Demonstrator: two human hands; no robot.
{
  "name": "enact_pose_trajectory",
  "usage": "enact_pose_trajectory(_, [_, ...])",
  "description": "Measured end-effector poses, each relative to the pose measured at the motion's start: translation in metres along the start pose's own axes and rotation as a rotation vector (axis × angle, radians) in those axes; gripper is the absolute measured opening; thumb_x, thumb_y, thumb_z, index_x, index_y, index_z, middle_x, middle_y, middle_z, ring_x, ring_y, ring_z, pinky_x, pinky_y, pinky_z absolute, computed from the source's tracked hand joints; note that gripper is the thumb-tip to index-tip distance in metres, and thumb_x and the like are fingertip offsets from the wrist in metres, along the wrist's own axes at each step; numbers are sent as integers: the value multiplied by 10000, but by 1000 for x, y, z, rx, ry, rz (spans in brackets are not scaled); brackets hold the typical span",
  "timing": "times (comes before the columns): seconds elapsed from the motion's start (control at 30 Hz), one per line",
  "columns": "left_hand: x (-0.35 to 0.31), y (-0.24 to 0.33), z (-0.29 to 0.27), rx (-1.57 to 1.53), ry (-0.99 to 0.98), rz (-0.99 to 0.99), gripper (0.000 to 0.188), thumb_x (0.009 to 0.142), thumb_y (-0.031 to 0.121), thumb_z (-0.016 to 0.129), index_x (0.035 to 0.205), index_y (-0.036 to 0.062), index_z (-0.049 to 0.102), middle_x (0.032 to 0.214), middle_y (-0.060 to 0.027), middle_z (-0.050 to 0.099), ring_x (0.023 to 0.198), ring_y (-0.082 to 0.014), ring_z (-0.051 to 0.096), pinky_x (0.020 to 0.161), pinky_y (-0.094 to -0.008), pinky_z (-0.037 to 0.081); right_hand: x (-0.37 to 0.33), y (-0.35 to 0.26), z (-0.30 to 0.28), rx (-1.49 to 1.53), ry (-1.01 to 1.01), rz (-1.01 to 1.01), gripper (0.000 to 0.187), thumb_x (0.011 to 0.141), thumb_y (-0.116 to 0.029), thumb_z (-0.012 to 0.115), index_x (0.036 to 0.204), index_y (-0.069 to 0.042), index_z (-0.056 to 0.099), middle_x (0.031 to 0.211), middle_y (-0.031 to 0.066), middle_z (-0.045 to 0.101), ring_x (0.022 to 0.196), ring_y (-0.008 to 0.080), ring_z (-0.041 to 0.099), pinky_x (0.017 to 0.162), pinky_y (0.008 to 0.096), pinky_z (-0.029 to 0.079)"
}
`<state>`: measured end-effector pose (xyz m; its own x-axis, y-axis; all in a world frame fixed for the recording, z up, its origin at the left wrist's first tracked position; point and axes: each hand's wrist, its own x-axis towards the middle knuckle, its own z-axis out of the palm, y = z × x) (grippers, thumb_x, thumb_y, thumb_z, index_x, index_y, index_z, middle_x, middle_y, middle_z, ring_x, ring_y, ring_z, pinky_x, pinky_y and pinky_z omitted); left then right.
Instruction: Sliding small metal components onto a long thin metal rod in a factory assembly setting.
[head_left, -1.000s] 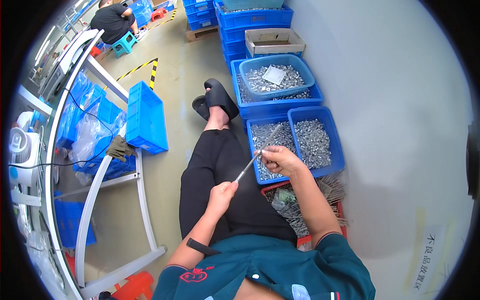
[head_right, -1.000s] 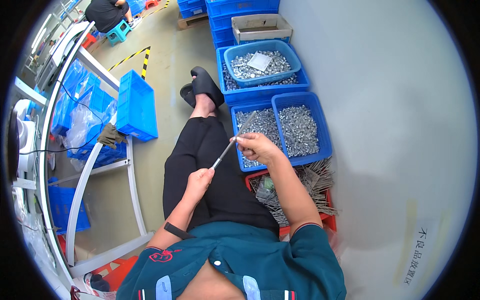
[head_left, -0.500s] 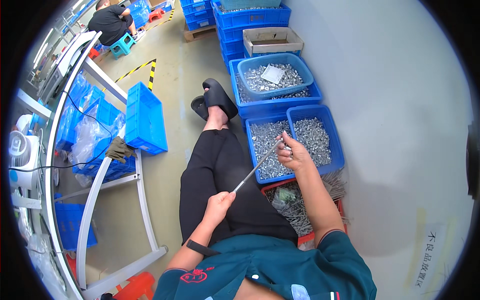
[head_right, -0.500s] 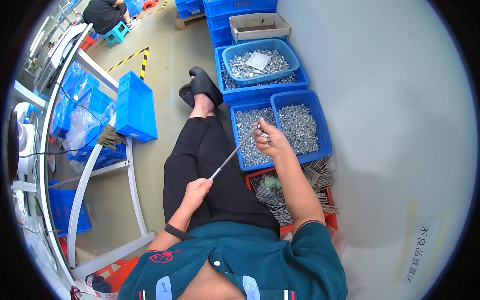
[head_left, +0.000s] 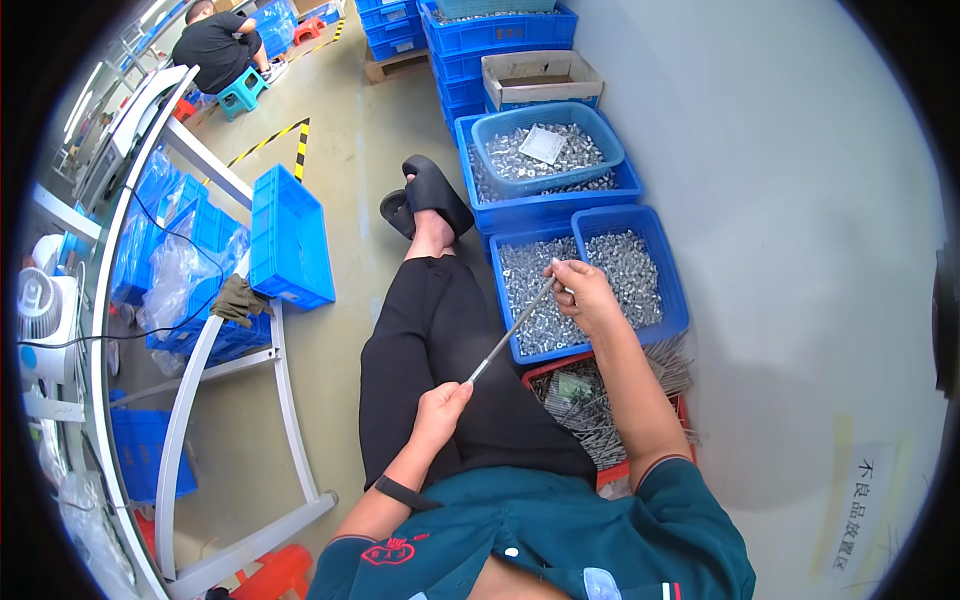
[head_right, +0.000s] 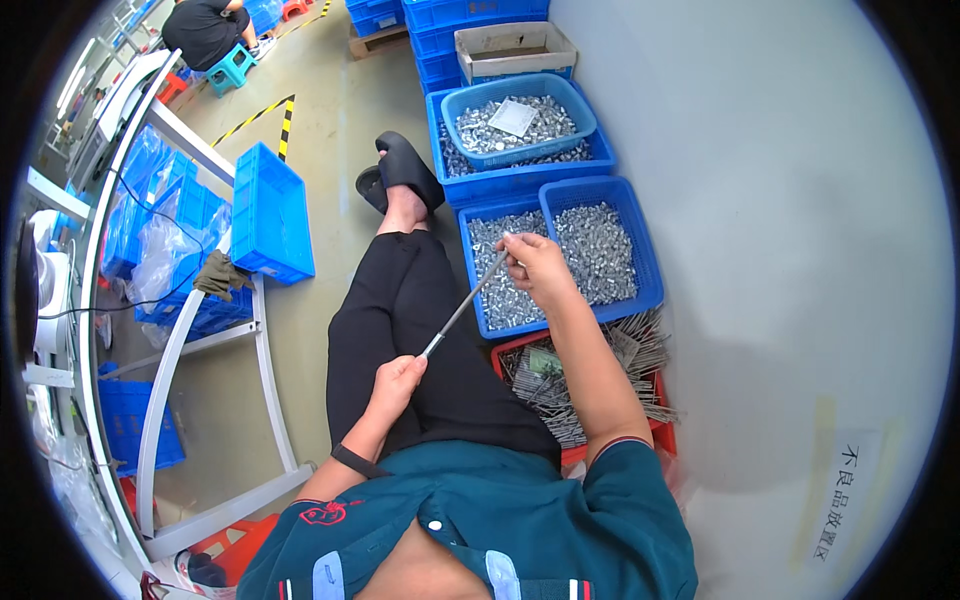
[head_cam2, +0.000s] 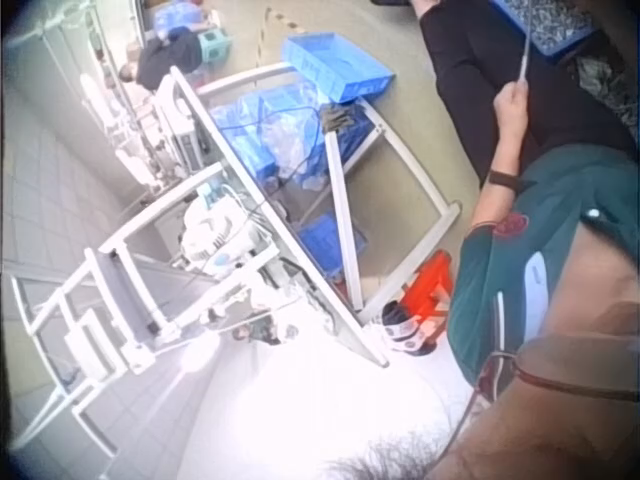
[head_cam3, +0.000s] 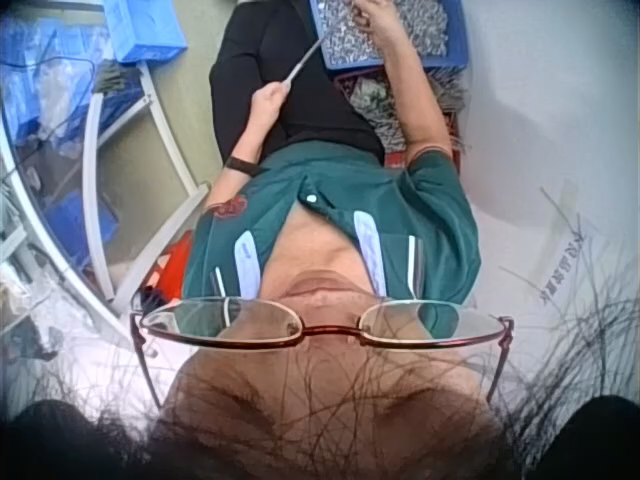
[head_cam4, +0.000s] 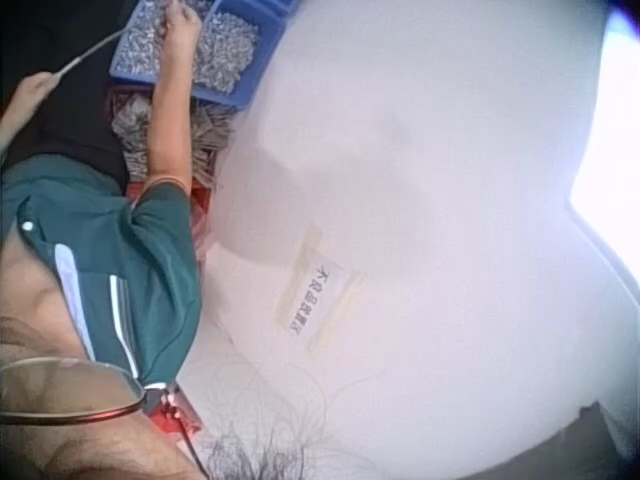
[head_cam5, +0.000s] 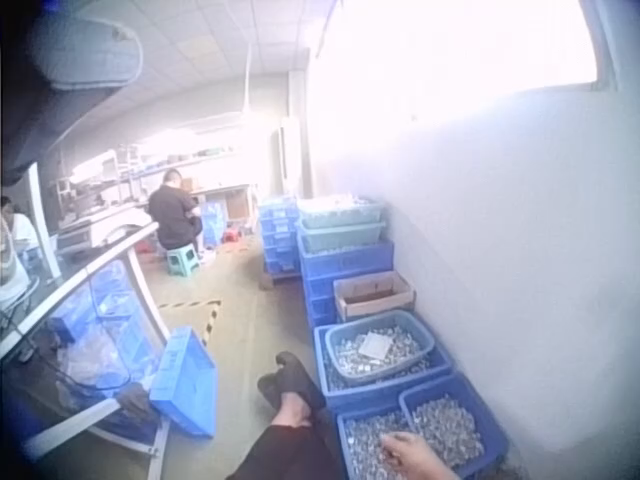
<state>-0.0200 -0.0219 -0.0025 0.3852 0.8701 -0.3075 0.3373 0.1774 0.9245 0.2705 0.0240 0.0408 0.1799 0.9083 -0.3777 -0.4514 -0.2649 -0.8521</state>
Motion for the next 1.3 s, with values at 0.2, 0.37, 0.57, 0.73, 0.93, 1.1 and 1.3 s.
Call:
enact_pose_trajectory(0.2, [4, 11, 4, -206, -95, -104, 392, 902, 294, 534, 591, 67, 461, 527, 56, 392, 496, -34, 331, 444, -230, 270, 0, 1, 11, 86, 81, -158, 192, 890, -193, 553, 846, -7, 573, 606, -15, 444, 430, 39, 346, 360, 175, 238])
enact_pose_trajectory(0.37, [13, 22, 8, -327, -151, -163, 388, 905, 353, 521, 605, 126, 427, 481, 77, 322, 374, -22, 246, 357, -194, 181, -1, -4, 9, -213, -126, 117, 209, 856, -209, 594, 854, 0, 607, 614, 1, 482, 428, 34, 364, 361, 180, 230])
enact_pose_trajectory(0.57, [37, 39, 16, -301, -120, -186, 403, 909, 315, 523, 570, 116, 432, 514, 72, 365, 443, -28, 295, 413, -207, 227, -9, 29, 24, -58, -258, 217, 229, 872, -218, 584, 967, -12, 618, 658, 7, 488, 448, 41, 364, 365, 176, 226])
enact_pose_trajectory(0.73, [43, 41, 16, -368, -137, -169, 387, 907, 367, 514, 613, 132, 423, 466, 83, 300, 354, -18, 230, 341, -194, 166, -2, 49, -3, 415, -237, 401, 308, 895, -269, 529, 1005, 19, 542, 786, 71, 543, 482, 67, 412, 354, 167, 282])
enact_pose_trajectory(0.93, [27, 30, 6, -345, -123, -194, 372, 910, 342, 515, 619, 126, 432, 469, 80, 307, 356, -19, 233, 345, -194, 167, 12, 57, -27, 490, -79, 406, 242, 819, -38, 517, 1051, 32, 524, 788, 76, 535, 518, 66, 434, 360, 157, 301])
enact_pose_trajectory(1.1, [13, 9, -2, -236, -90, -140, 368, 912, 312, 514, 612, 115, 438, 481, 77, 322, 379, -24, 255, 364, -198, 181, 14, 51, -29, 587, -162, 317, 166, 890, -155, 531, 973, -11, 528, 762, 38, 519, 495, 61, 404, 351, 155, 264])
enact_pose_trajectory(1.3, [3, 0, -10, -119, -58, -114, 391, 895, 279, 542, 577, 63, 472, 532, 57, 400, 507, -34, 334, 464, -231, 276, 12, 30, -20, 525, -63, 306, 205, 891, -140, 491, 1039, -3, 530, 792, 53, 522, 513, 76, 399, 366, 161, 262])
